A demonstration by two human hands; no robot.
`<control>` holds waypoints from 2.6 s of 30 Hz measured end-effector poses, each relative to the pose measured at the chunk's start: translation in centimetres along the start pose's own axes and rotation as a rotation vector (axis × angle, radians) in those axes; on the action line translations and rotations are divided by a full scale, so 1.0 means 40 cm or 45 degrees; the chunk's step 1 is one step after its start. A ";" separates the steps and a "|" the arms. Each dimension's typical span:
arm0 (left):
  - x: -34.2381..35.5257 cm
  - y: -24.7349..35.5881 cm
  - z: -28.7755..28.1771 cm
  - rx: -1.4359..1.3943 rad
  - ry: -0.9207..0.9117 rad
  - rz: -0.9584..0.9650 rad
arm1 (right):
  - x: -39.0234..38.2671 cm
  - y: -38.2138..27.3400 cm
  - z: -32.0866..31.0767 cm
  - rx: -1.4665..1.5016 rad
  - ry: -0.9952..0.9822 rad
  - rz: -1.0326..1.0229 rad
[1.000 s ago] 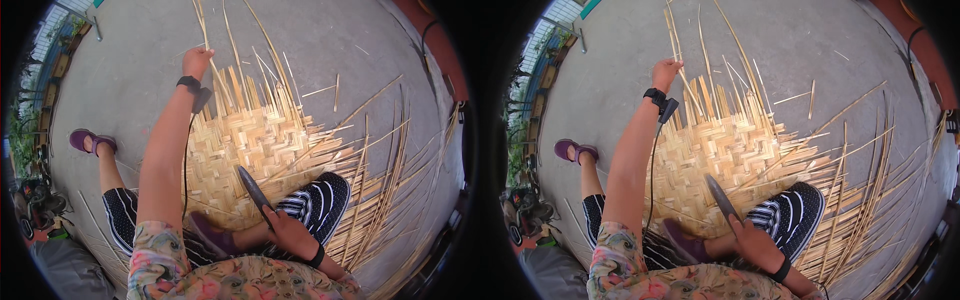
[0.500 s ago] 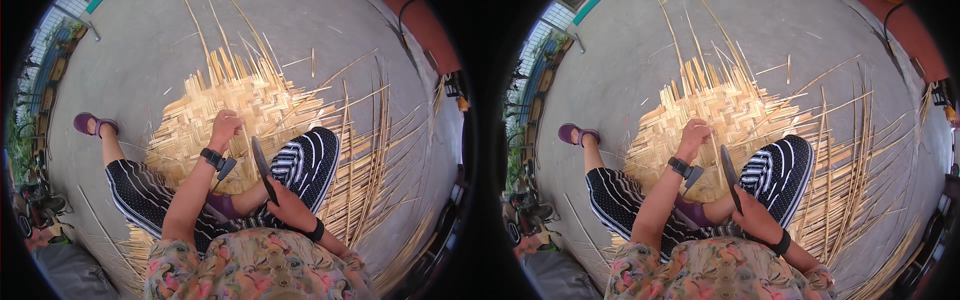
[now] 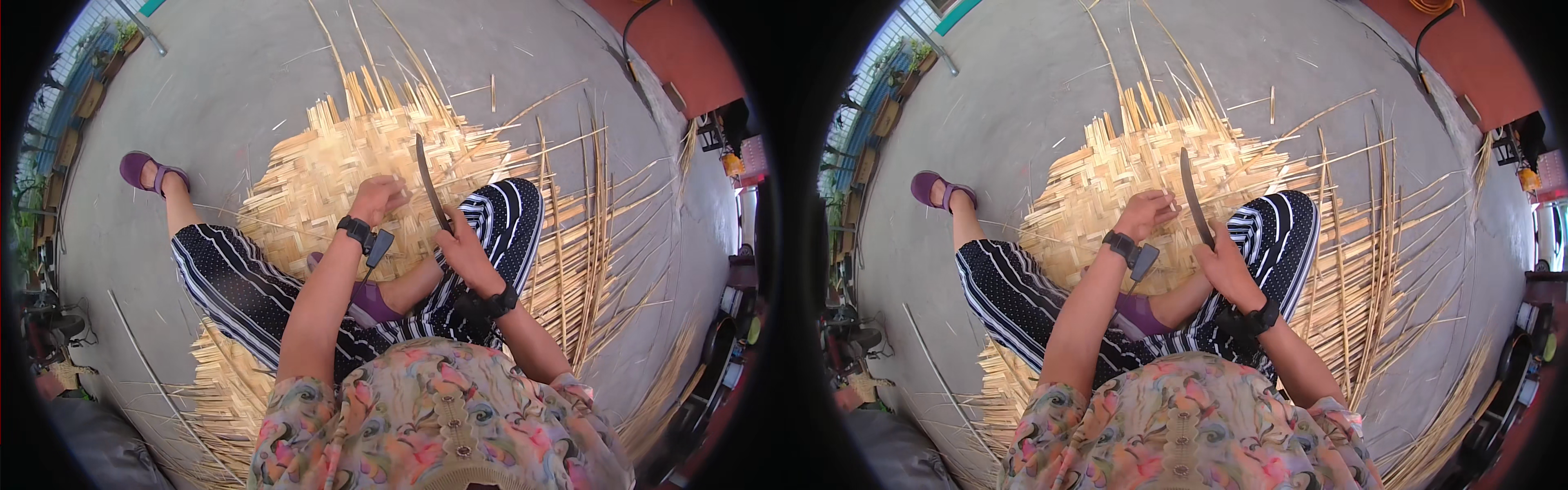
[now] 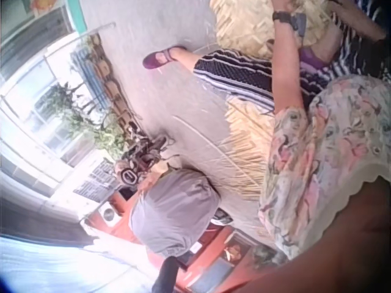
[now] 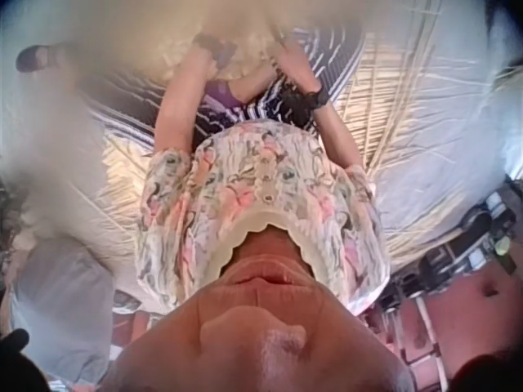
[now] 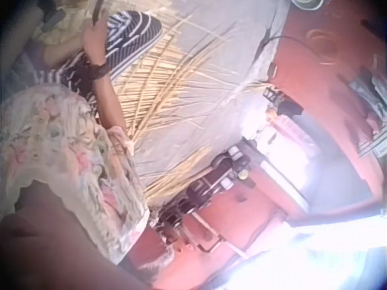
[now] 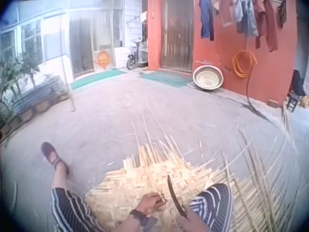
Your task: Weaving a bamboo mat while sitting on the floor, using a knife to trim strips.
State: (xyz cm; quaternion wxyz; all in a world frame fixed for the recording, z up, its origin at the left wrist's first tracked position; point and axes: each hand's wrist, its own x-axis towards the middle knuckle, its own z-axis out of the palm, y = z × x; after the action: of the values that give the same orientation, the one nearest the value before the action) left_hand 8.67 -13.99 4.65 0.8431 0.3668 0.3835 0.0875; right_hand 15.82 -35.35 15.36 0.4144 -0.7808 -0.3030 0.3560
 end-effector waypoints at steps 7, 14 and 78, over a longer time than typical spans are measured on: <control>-0.027 -0.032 -0.100 0.191 0.130 0.028 | -0.028 0.002 0.040 0.316 -0.181 0.334; -0.067 -0.022 -0.048 0.381 0.449 0.305 | -0.069 0.095 0.070 -0.431 -0.336 -0.155; 0.123 0.127 -0.061 0.238 0.133 0.647 | -0.040 0.139 0.229 -1.093 0.048 -0.323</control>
State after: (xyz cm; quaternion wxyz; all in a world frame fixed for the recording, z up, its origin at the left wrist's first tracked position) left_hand 11.02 -6.89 4.22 0.7357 0.5224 0.3286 0.2791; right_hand 8.53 -35.27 7.36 0.0986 -0.8451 -0.5091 0.1302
